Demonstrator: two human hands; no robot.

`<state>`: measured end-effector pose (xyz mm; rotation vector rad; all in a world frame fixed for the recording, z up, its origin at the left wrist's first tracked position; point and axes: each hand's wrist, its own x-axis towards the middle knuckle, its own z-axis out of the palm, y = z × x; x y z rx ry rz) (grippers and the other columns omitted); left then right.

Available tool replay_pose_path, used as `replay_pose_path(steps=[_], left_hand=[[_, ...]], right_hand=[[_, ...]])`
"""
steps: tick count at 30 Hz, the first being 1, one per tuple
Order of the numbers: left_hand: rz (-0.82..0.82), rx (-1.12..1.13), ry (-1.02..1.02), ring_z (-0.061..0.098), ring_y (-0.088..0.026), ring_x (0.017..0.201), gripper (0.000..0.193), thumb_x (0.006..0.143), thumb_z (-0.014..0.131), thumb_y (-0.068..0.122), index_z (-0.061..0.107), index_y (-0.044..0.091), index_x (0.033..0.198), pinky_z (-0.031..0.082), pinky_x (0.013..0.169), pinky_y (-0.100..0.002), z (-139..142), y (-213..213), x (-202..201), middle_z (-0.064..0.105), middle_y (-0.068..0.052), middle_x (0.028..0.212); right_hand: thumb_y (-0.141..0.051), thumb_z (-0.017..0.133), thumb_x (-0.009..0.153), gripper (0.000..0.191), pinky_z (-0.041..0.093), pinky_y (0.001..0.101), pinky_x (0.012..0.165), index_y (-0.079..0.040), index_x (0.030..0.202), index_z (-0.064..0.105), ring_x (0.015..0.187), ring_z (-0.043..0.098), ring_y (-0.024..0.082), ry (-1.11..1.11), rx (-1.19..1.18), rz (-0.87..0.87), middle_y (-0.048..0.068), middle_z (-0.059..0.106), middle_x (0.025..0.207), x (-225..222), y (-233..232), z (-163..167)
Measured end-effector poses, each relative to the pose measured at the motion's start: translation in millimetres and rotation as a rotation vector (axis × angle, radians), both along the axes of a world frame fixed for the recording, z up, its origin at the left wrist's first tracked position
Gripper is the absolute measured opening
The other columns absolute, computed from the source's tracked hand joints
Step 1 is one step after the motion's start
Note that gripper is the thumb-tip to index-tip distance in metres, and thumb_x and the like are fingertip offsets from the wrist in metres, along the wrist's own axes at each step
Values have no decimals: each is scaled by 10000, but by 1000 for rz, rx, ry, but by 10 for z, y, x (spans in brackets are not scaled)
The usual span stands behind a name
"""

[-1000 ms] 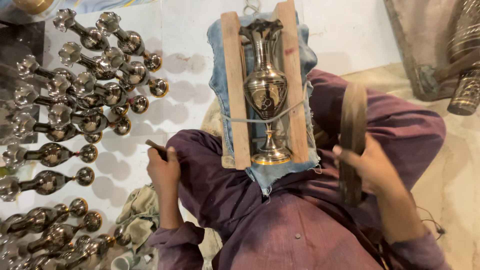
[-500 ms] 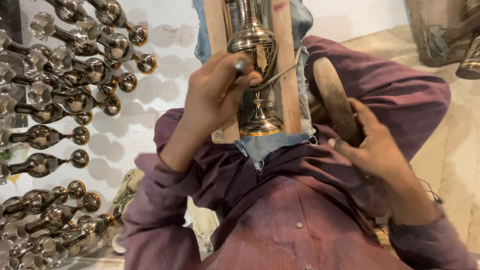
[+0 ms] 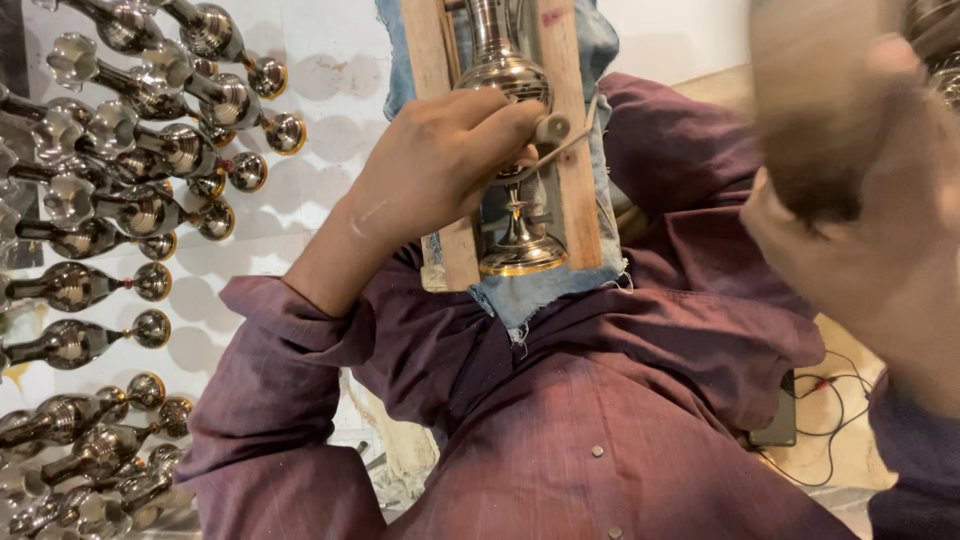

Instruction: The person sits on the floor and uses a hammer and chisel to engrave a decorative pattern on a small metal vase held in a wooden jig. They repeatedly strike the chisel to create indentations and adjust the chisel position as the pattern progresses.

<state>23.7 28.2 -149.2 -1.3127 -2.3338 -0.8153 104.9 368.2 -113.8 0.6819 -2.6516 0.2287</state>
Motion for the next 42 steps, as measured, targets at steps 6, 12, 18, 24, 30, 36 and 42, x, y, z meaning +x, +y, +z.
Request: replay_pose_path(steps=[6, 12, 18, 24, 30, 36, 42], left_hand=[[82, 71, -50, 631, -326, 820, 243, 1042, 745, 143, 572, 73, 1197, 481, 693, -440, -46, 6, 78, 602, -105, 917], [177, 266, -25, 624, -333, 753, 302, 1010, 770, 62, 541, 50, 1207, 467, 646, -436, -238, 43, 174, 616, -109, 910], [162, 309, -16, 670, -321, 795, 305, 1017, 770, 28, 542, 45, 1217, 494, 668, -417, -377, 19, 163, 656, -98, 946], [179, 222, -47, 668, -366, 831, 222, 961, 763, 29, 650, 31, 1152, 516, 707, -442, -330, -10, 148, 670, -151, 964], [38, 73, 17, 687, -337, 966, 328, 858, 726, -8, 651, 33, 1175, 556, 779, -423, -176, -35, 100, 685, -121, 1059], [-18, 35, 39, 709, -320, 961, 353, 867, 722, -26, 651, 61, 1201, 568, 782, -415, -171, -44, 100, 695, -105, 1038], [410, 786, -290, 709, -158, 912, 190, 1052, 709, -28, 548, 22, 1140, 578, 791, -244, -487, 310, 433, 722, -95, 1059]], right_hand=[[-62, 807, 819, 574, 536, 350, 672, -105, 1368, 644, 789, 636, 252, 160, 425, 18, 140, 617, 997, -86, -184, 465], [24, 812, 865, 647, 506, 404, 715, -9, 1477, 604, 868, 627, 309, 35, 40, 208, 200, 614, 1041, -258, -152, 522], [-50, 757, 934, 490, 528, 383, 683, -84, 1404, 624, 787, 639, 262, -142, 49, 83, 126, 655, 976, -380, -400, 469], [-132, 785, 855, 570, 498, 364, 679, -136, 1415, 678, 804, 600, 252, 398, 521, 204, 127, 632, 974, -231, -222, 608], [-86, 779, 880, 658, 506, 440, 823, -131, 1496, 551, 1003, 597, 328, 287, 321, 181, 168, 579, 1147, -177, -161, 458], [-29, 800, 816, 760, 526, 481, 786, -109, 1503, 484, 979, 620, 362, 315, 302, 269, 186, 584, 1148, -149, -37, 362], [-47, 769, 995, 671, 527, 359, 777, -133, 1569, 432, 967, 605, 256, 201, 192, 124, 118, 560, 1160, -276, -124, 414]])
